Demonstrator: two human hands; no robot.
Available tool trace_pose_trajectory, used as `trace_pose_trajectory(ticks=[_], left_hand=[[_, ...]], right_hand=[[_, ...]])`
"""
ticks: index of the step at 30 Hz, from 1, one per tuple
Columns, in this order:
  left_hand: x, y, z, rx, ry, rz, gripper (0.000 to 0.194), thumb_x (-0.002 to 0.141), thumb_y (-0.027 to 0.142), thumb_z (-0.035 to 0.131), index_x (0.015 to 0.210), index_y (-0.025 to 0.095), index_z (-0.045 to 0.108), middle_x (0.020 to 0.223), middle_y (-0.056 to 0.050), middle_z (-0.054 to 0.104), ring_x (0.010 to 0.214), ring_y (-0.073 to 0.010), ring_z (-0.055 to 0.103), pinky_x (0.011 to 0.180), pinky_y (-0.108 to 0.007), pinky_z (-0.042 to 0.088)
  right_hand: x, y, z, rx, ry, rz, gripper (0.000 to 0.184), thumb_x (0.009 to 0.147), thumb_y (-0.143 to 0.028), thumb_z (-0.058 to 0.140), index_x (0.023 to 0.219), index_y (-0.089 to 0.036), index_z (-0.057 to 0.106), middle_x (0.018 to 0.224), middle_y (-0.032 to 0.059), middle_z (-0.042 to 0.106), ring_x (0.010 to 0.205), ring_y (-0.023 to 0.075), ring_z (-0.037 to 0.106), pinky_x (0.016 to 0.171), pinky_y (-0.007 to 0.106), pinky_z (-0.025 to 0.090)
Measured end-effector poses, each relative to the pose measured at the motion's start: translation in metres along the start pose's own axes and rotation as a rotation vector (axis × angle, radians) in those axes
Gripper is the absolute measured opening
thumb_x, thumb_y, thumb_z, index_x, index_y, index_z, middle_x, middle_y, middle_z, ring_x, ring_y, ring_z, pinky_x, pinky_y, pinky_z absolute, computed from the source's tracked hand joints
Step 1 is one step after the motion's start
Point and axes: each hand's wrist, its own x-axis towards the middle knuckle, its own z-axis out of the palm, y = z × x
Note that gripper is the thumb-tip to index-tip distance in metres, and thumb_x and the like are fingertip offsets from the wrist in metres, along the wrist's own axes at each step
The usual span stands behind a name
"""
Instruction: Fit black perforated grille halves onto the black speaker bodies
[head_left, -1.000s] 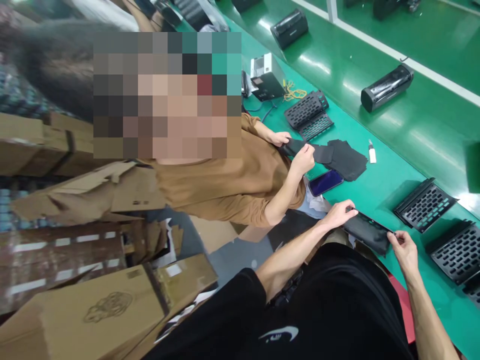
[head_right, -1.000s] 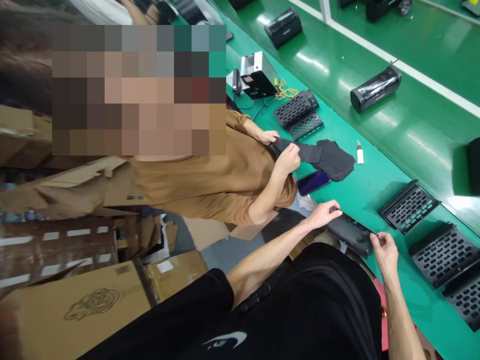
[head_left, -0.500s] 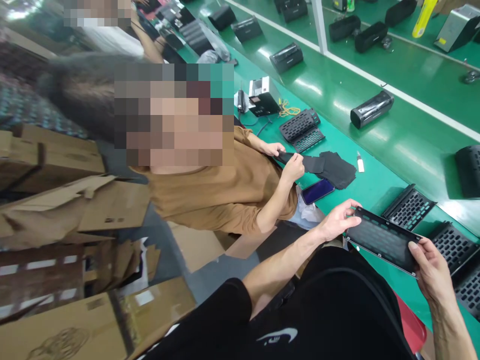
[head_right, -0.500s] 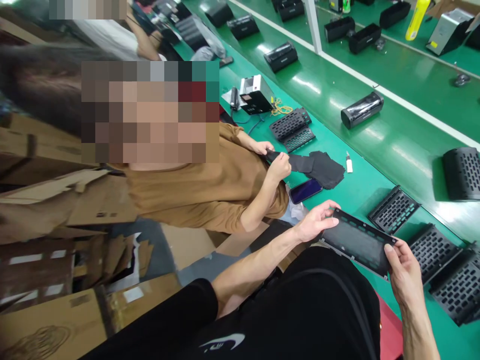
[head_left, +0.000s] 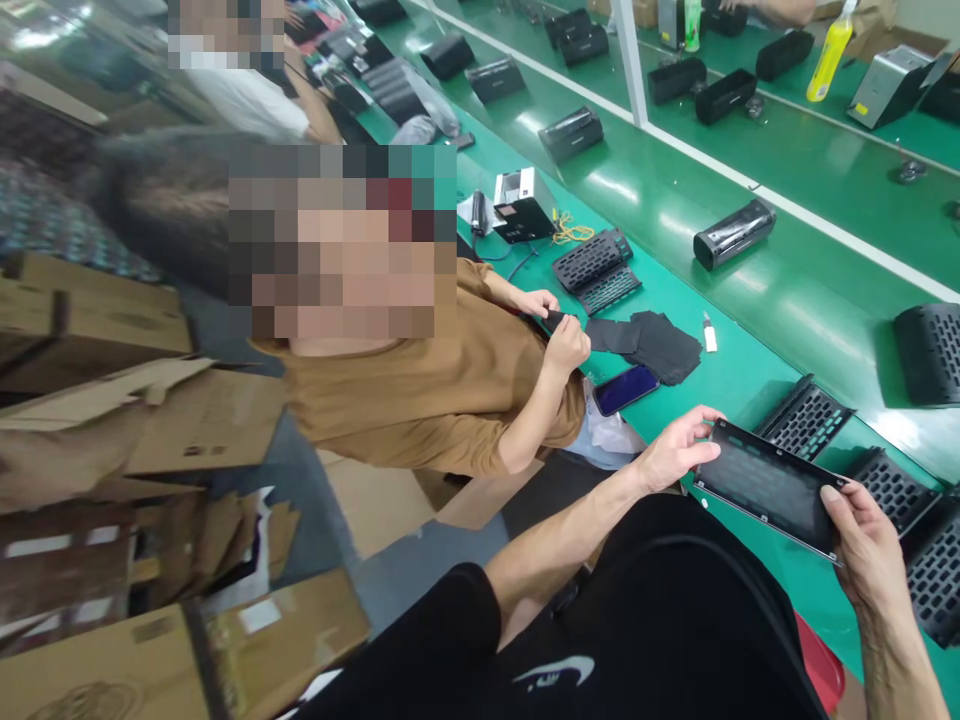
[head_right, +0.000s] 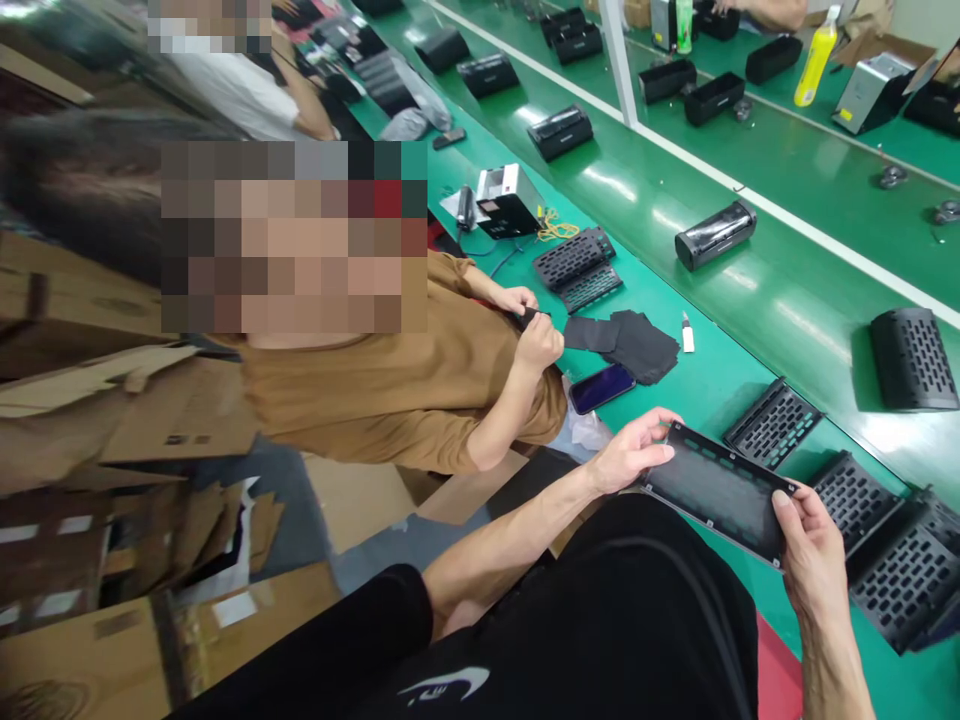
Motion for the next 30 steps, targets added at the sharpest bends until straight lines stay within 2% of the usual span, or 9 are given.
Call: trace_pose_trajectory(ticks=[5, 13, 22, 30], left_hand=[[0.0000, -0.0006, 0.0017, -0.019, -0.010, -0.002, 0.064, 0.075, 0.041, 0.088, 0.128, 0.022, 0.058, 0.100, 0.000, 0.064, 0.077, -0.0120, 0.058, 0.068, -0.023, 0.041], [-0.0015, 0.0016, 0.0028, -0.036, -0.011, -0.014, 0.065, 0.069, 0.026, 0.081, 0.131, 0.022, 0.059, 0.098, 0.001, 0.065, 0.065, -0.0079, 0.052, 0.058, -0.021, 0.034], [-0.0029, 0.0049, 0.0073, -0.098, 0.001, 0.001, 0.063, 0.067, 0.023, 0.082, 0.126, 0.021, 0.059, 0.098, 0.000, 0.068, 0.069, -0.0099, 0.059, 0.063, -0.022, 0.042], [-0.0034, 0.0054, 0.0085, -0.109, 0.002, -0.007, 0.067, 0.063, 0.020, 0.080, 0.127, 0.022, 0.060, 0.098, 0.000, 0.068, 0.067, -0.0092, 0.057, 0.062, -0.021, 0.041]], right_hand=[[0.0007, -0.0017, -0.0033, -0.038, -0.001, -0.011, 0.052, 0.065, -0.053, 0.099, 0.093, -0.024, 0.068, 0.077, -0.0050, 0.069, 0.063, 0.0132, 0.060, 0.057, 0.022, 0.050], [-0.0033, -0.0055, -0.0059, -0.063, -0.042, -0.053, 0.054, 0.064, -0.053, 0.099, 0.098, -0.025, 0.067, 0.073, -0.0062, 0.063, 0.059, 0.0122, 0.055, 0.055, 0.022, 0.049], [-0.0024, -0.0082, -0.0045, -0.054, -0.018, -0.013, 0.055, 0.063, -0.054, 0.099, 0.098, -0.025, 0.067, 0.073, -0.0061, 0.064, 0.056, 0.0117, 0.053, 0.049, 0.020, 0.044], [0.0005, -0.0089, -0.0022, -0.027, 0.012, -0.023, 0.055, 0.060, -0.051, 0.101, 0.095, -0.025, 0.068, 0.075, -0.0057, 0.068, 0.060, 0.0122, 0.060, 0.054, 0.020, 0.051]])
